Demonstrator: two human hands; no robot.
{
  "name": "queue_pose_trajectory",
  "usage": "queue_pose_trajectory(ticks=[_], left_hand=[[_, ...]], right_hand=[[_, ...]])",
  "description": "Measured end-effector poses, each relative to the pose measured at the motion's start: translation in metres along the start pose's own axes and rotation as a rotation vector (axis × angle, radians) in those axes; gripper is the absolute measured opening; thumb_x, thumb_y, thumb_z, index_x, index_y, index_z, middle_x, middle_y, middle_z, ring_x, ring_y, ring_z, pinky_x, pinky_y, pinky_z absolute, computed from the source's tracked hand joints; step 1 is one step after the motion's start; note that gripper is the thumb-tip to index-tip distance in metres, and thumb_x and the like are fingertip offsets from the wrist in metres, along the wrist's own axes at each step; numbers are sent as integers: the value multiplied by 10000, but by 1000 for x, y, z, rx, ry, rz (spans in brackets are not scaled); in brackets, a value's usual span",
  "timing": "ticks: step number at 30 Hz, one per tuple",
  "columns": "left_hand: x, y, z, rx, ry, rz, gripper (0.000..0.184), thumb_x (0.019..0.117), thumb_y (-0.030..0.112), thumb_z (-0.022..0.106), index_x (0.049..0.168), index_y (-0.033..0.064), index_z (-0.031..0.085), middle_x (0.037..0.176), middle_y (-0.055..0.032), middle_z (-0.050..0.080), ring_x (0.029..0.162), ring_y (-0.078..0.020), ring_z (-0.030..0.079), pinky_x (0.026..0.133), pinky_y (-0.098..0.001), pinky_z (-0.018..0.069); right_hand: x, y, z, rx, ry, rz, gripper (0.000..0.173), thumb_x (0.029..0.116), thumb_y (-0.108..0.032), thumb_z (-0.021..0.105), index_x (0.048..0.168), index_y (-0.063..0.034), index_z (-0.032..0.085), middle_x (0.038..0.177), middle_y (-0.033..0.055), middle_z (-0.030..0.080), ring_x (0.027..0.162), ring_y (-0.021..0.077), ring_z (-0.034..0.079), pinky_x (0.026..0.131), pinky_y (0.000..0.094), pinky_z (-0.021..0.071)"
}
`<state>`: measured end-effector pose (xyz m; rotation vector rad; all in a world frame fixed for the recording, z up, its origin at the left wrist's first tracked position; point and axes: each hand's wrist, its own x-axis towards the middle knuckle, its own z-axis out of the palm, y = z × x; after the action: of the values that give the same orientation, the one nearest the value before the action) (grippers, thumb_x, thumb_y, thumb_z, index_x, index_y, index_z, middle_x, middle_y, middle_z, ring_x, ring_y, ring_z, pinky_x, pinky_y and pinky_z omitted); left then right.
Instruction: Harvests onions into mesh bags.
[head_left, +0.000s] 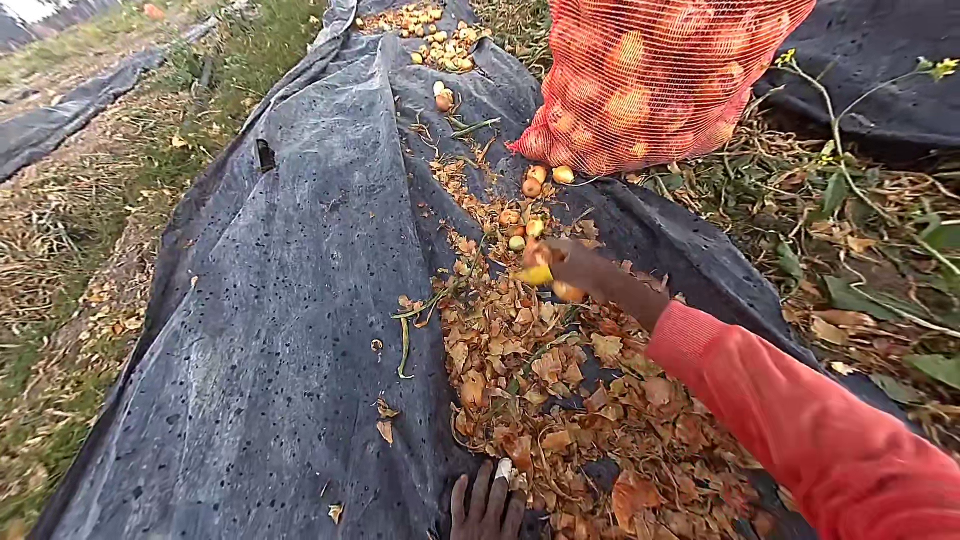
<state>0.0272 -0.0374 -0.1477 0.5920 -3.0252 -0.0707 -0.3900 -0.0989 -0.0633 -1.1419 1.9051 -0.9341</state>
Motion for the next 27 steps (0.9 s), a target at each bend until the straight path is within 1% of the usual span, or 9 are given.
queue_pose_trajectory(ticks=[2, 3, 5, 8, 11, 14, 18, 20, 27], left_hand=[[-3, -1, 1, -35, -15, -14, 962, 626, 893, 605, 1226, 153, 739, 1332, -146, 681, 1357, -398, 539, 1097, -677, 338], [-6, 1, 1, -80, -37, -22, 953, 648, 859, 644, 1238, 117, 735, 1352, -172, 665, 1370, -414, 525, 1111, -694, 317], [-4, 2, 2, -45, 20, 8, 922, 639, 872, 617, 1206, 158, 750, 1314, -152, 689, 1339, -407, 554, 1072, -689, 365], [-2, -2, 10, 23, 116, 12, 1016, 592, 977, 492, 1179, 193, 763, 1314, -113, 695, 1330, -365, 572, 1070, -664, 388], [-2, 3, 9, -31, 107, 9, 1029, 594, 947, 530, 1197, 143, 754, 1336, -152, 679, 1326, -402, 571, 1065, -700, 377], [2, 4, -1, -43, -1, -7, 997, 665, 918, 521, 1255, 143, 730, 1375, -154, 655, 1367, -402, 534, 1108, -692, 329], [-1, 5, -2, -70, -125, -32, 975, 683, 904, 555, 1292, 158, 706, 1478, -127, 578, 1471, -356, 415, 1176, -659, 234], [-1, 2, 7, -75, -30, -3, 983, 651, 911, 556, 1257, 155, 723, 1444, -131, 604, 1447, -354, 448, 1164, -657, 257], [-3, -4, 16, -110, 76, 35, 1003, 649, 901, 532, 1274, 138, 715, 1423, -159, 612, 1420, -360, 477, 1166, -649, 248]], right_hand=[[-34, -19, 20, 32, -505, -164, 387, 960, -131, 527, 1325, -73, 640, 1131, 129, 725, 882, 217, 716, 731, 393, 602], [-39, -25, 34, -7, -597, -156, 390, 970, -80, 486, 1330, -45, 631, 1123, 162, 720, 834, 241, 722, 692, 404, 603], [-21, -31, 60, -342, -430, -78, 307, 1000, 14, 523, 1265, 4, 678, 1129, 214, 695, 894, 325, 697, 785, 484, 573], [17, -17, 99, -661, -187, -62, 348, 935, 2, 611, 1281, -4, 644, 1291, 262, 608, 1215, 443, 592, 973, 609, 492], [29, -16, 116, -728, -187, -71, 547, 901, 2, 632, 1424, -152, 594, 1383, 265, 545, 1182, 472, 596, 901, 632, 511], [42, -21, 125, -773, -191, -43, 437, 912, -89, 649, 1342, -166, 647, 1406, 272, 514, 1152, 475, 608, 843, 639, 528], [38, -17, 107, -848, -213, -58, 262, 960, -188, 624, 1141, -7, 682, 1168, 275, 661, 1149, 478, 621, 892, 670, 487], [24, -13, 96, -897, -224, -33, 258, 973, -219, 598, 1031, 17, 685, 1066, 265, 670, 1080, 462, 637, 866, 651, 483], [-18, -12, 81, -828, -195, 147, 233, 972, -97, 597, 1143, 50, 653, 1152, 298, 642, 1090, 462, 636, 879, 641, 493]])
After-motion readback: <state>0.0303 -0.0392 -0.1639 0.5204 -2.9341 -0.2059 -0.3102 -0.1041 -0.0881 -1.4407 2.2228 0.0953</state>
